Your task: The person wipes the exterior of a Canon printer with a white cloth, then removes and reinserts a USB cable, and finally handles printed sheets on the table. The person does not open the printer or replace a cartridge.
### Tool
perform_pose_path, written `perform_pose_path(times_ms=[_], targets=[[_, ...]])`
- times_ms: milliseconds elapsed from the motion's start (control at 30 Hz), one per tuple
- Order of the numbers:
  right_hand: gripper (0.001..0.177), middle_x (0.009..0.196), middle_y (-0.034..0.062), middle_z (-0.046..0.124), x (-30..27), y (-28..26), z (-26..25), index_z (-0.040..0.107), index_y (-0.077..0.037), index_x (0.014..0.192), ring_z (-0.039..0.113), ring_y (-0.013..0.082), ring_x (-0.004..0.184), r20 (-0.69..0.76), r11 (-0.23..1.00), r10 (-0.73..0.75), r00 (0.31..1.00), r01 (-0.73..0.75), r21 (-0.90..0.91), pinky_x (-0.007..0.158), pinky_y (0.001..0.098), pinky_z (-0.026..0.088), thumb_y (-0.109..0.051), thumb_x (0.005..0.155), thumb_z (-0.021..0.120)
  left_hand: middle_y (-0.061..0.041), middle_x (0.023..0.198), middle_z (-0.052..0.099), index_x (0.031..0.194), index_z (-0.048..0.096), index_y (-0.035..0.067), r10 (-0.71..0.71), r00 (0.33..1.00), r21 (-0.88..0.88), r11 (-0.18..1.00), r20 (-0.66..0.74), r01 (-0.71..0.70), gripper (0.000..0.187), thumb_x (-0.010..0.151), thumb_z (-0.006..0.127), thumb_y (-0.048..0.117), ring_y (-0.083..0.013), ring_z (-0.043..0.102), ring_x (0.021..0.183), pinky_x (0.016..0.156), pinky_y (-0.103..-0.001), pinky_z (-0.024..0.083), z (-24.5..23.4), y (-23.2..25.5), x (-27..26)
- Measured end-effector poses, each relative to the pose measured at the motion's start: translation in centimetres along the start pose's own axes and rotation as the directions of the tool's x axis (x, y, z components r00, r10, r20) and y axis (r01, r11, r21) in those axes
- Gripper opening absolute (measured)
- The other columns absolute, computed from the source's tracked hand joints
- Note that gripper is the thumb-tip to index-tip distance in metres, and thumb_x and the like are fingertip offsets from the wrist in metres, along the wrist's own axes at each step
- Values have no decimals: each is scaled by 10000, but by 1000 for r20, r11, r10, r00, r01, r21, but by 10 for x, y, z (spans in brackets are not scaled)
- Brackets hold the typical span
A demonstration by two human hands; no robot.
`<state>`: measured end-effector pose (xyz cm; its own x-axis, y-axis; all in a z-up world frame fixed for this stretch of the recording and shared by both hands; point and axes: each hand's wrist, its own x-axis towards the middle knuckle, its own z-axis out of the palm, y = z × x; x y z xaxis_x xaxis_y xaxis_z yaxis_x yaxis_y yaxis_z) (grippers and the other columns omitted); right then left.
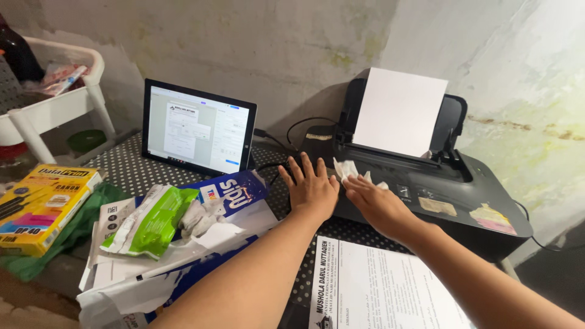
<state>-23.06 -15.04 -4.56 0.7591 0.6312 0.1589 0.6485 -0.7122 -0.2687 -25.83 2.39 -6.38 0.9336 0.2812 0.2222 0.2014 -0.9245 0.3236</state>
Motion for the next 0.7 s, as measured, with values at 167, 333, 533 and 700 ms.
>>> perform_pose_path(times_ms=[167,333,533,700], targets=[[595,1623,42,359,-40,-4,-13,416,-165,1531,255,209,1523,31,1000,0,1000,1,-23,1221,392,239,-470,1026,334,-197,1675,87,1593,243,145,-14,1000,12,1000,4,14,644,1031,319,451,-452,-6,1538,1198,-646,-73,2,1,1],[614,1635,57,351,-23,3,-6,413,-143,1529,235,207,1541,53,998,58,997,-58,-6,1243,385,233,-496,1040,298,-206,1676,93,1592,243,136,0,1000,35,999,-11,0,648,1031,318,451,-461,3,1534,1197,-644,-66,4,2,0],[455,1523,154,492,38,-4,8,547,-93,1435,453,329,1390,-88,999,9,996,-6,40,1160,404,369,-296,1036,467,-245,1645,129,1597,212,136,30,1000,34,999,9,-30,646,1041,353,433,-493,31,1513,1178,-661,-70,-9,1,-1],[286,1174,131,788,44,-18,-8,757,-98,1228,765,258,1050,-93,946,221,971,-190,261,944,339,579,-141,975,630,-135,1383,564,1598,361,201,297,931,-200,919,-211,-339,698,923,513,107,-326,483,1360,1220,-608,205,-13,-1,0]])
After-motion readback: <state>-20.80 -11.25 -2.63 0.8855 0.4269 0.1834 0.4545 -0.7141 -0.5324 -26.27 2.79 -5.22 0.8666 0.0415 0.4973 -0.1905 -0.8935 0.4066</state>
